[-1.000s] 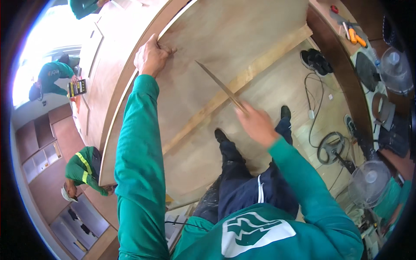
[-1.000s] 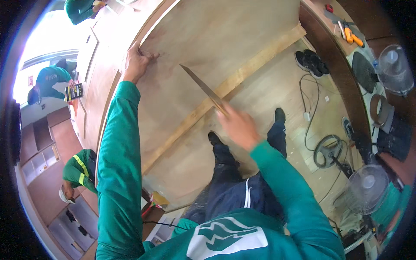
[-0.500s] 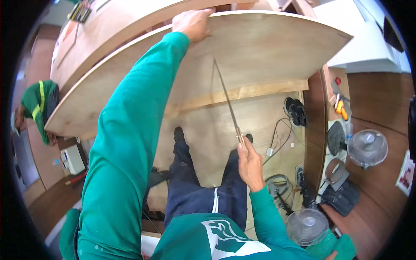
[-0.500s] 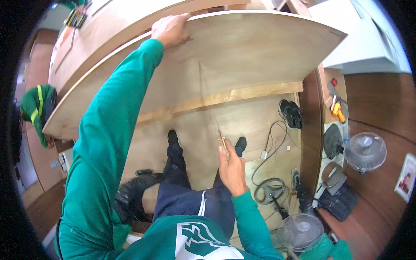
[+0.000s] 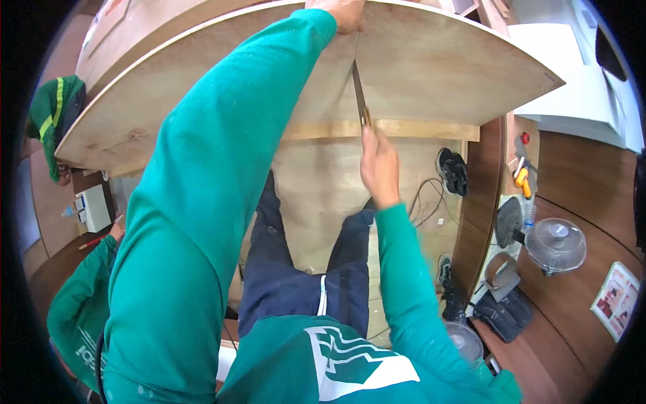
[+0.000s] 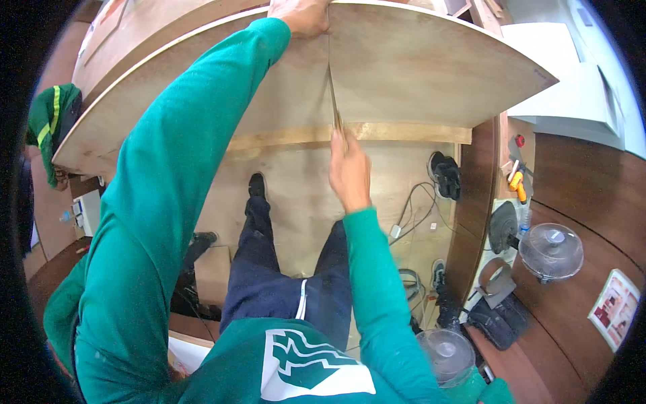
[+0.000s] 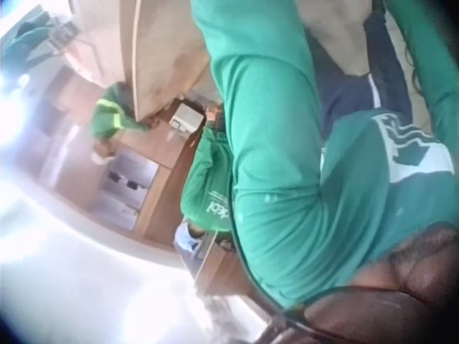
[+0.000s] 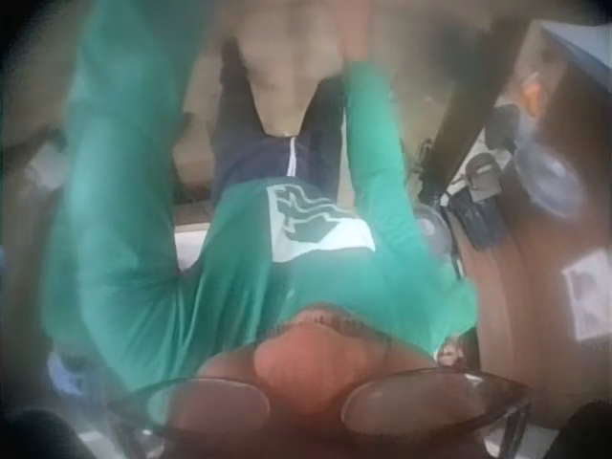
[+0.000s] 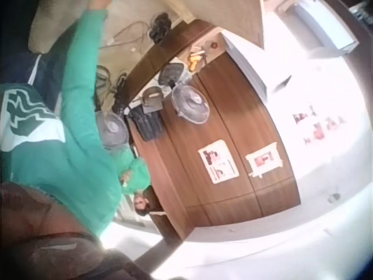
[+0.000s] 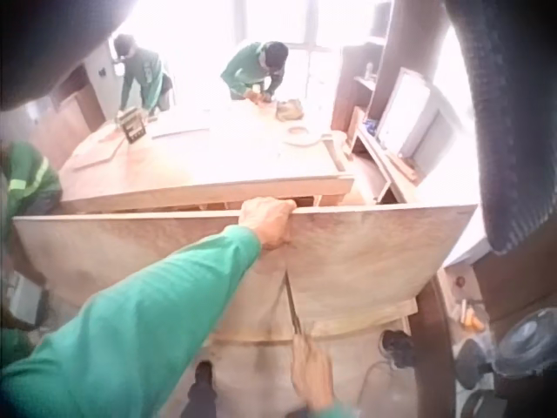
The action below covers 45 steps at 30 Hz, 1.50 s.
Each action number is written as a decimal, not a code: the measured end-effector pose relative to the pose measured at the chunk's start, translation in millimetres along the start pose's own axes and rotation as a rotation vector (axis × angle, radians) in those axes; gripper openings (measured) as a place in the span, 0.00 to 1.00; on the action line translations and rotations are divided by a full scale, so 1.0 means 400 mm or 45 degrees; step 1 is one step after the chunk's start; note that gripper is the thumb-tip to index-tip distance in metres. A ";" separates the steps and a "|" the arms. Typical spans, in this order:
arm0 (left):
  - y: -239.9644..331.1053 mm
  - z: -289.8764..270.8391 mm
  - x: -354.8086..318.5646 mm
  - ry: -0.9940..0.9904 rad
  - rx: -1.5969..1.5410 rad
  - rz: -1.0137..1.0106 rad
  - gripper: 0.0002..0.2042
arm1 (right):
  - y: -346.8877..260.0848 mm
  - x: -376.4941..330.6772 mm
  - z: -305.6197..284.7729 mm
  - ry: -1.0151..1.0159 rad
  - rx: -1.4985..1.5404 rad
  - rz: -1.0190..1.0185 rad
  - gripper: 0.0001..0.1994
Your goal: The person uses a hand saw to cut a vertical slit into a large wooden panel while holding it steady by hand.
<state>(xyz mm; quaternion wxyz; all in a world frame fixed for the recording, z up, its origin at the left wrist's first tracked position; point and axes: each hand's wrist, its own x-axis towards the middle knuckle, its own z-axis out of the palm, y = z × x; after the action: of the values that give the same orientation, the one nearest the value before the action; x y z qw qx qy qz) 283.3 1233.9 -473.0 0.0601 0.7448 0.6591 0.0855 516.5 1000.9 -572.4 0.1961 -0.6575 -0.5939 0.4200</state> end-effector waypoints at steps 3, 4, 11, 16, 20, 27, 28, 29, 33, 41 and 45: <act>-0.009 -0.015 -0.004 -0.043 -0.019 -0.012 0.18 | 0.055 -0.259 -0.075 -0.068 0.088 0.239 0.32; -0.020 -0.013 -0.008 -0.048 -0.014 -0.047 0.17 | 0.040 -0.305 -0.093 -0.115 0.097 0.325 0.32; -0.010 0.016 0.021 0.000 -0.012 -0.067 0.15 | 0.023 -0.122 -0.038 -0.069 -0.036 0.179 0.29; 0.006 0.029 0.021 0.020 0.003 -0.031 0.17 | -0.024 0.122 0.067 0.081 0.006 -0.006 0.31; 0.029 -0.003 0.018 -0.075 0.048 -0.049 0.21 | 0.014 0.036 0.018 0.097 0.086 -0.122 0.32; -0.015 0.025 -0.001 -0.003 0.014 -0.117 0.20 | 0.039 -0.357 -0.095 -0.073 0.072 0.287 0.28; -0.009 0.005 -0.007 -0.038 0.032 -0.149 0.20 | 0.034 -0.352 -0.087 -0.073 0.071 0.277 0.28; 0.001 0.002 -0.018 0.000 0.036 -0.085 0.20 | 0.047 -0.314 -0.064 0.000 0.016 0.135 0.28; 0.040 0.000 -0.014 -0.034 0.027 -0.090 0.21 | -0.005 0.064 0.047 0.103 -0.056 -0.036 0.28; 0.025 0.027 -0.011 0.036 0.039 -0.035 0.19 | 0.003 0.029 0.053 0.145 0.099 -0.053 0.31; -0.014 0.012 -0.017 0.042 0.019 -0.035 0.21 | 0.039 -0.318 -0.068 -0.074 0.041 0.224 0.30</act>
<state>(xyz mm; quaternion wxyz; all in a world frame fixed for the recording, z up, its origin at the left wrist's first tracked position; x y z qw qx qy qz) 278.1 1228.1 -479.3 0.0450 0.7345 0.6708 0.0921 554.8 883.8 -528.2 0.1517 -0.6915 -0.5326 0.4638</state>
